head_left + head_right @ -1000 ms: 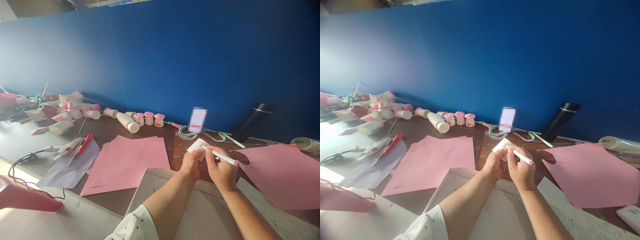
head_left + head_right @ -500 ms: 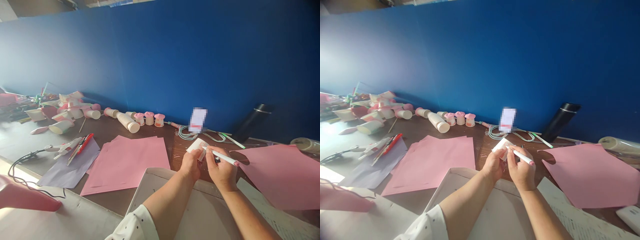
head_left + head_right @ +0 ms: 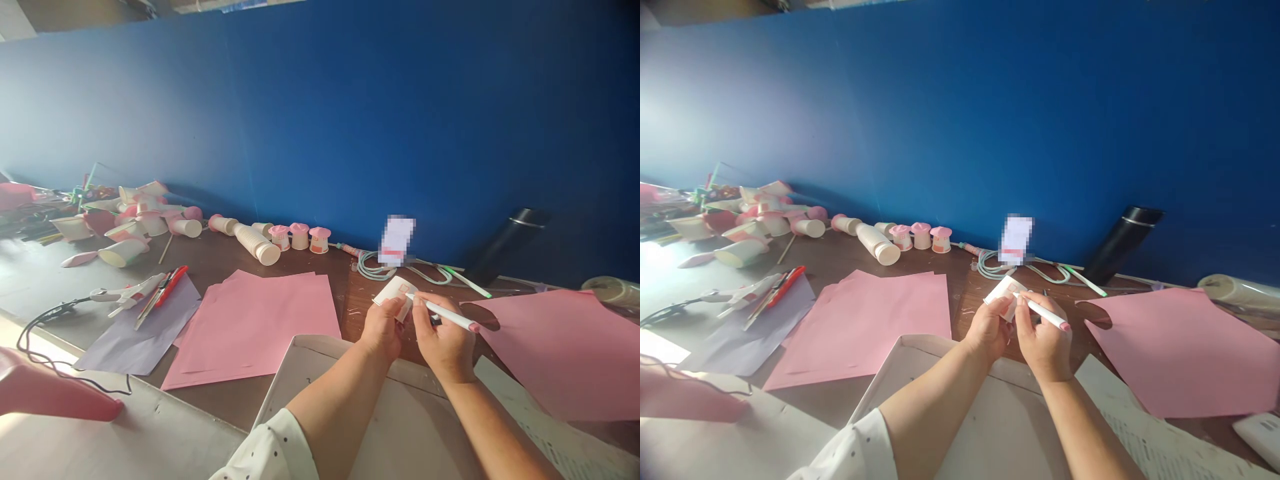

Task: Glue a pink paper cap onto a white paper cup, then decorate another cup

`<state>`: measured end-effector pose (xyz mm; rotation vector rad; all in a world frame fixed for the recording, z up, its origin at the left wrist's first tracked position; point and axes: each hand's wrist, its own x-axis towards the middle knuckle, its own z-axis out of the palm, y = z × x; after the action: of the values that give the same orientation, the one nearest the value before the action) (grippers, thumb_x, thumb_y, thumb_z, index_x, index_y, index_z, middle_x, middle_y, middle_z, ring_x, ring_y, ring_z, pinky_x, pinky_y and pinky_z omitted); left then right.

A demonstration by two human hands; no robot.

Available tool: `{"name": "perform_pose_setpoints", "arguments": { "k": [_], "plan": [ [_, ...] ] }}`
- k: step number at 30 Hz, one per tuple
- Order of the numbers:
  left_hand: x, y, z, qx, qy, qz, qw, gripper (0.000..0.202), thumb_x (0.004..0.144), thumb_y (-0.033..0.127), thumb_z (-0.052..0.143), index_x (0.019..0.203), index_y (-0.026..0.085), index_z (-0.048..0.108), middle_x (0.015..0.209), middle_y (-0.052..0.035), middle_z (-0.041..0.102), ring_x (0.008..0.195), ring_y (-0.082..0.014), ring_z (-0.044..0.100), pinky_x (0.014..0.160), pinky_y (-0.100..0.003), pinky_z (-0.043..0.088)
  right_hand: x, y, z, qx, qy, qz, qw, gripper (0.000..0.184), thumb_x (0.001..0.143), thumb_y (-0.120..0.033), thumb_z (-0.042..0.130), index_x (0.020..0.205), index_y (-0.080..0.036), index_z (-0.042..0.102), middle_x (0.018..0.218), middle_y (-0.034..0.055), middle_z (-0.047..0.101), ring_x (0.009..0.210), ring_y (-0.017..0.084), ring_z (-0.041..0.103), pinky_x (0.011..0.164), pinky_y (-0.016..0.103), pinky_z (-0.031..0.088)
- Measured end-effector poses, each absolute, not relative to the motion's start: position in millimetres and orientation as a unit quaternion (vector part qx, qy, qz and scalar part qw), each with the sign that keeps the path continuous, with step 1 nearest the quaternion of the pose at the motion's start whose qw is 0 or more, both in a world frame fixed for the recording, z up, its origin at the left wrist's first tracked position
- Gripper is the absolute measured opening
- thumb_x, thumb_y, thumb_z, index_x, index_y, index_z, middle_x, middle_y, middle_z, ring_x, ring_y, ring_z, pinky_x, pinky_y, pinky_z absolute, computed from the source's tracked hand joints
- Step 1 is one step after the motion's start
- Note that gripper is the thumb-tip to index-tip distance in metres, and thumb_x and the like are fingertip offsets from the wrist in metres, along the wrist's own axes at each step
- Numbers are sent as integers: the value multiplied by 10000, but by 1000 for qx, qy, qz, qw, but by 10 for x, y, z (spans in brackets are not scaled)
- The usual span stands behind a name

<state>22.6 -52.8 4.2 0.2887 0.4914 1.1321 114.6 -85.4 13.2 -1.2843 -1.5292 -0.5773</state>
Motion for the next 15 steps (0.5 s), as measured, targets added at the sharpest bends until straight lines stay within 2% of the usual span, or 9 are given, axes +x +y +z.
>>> {"name": "perform_pose_setpoints", "arguments": {
  "k": [15],
  "plan": [
    [211,-519,39,138,230,531,804,424,580,234,864,977,147,742,1025,-83,733,935,-200,645,796,-293,464,1174,-867,127,-522,-617,-239,539,181,961,-280,621,1006,-130,711,900,120,767,805,213,744,738,304,593]
  ]
}}
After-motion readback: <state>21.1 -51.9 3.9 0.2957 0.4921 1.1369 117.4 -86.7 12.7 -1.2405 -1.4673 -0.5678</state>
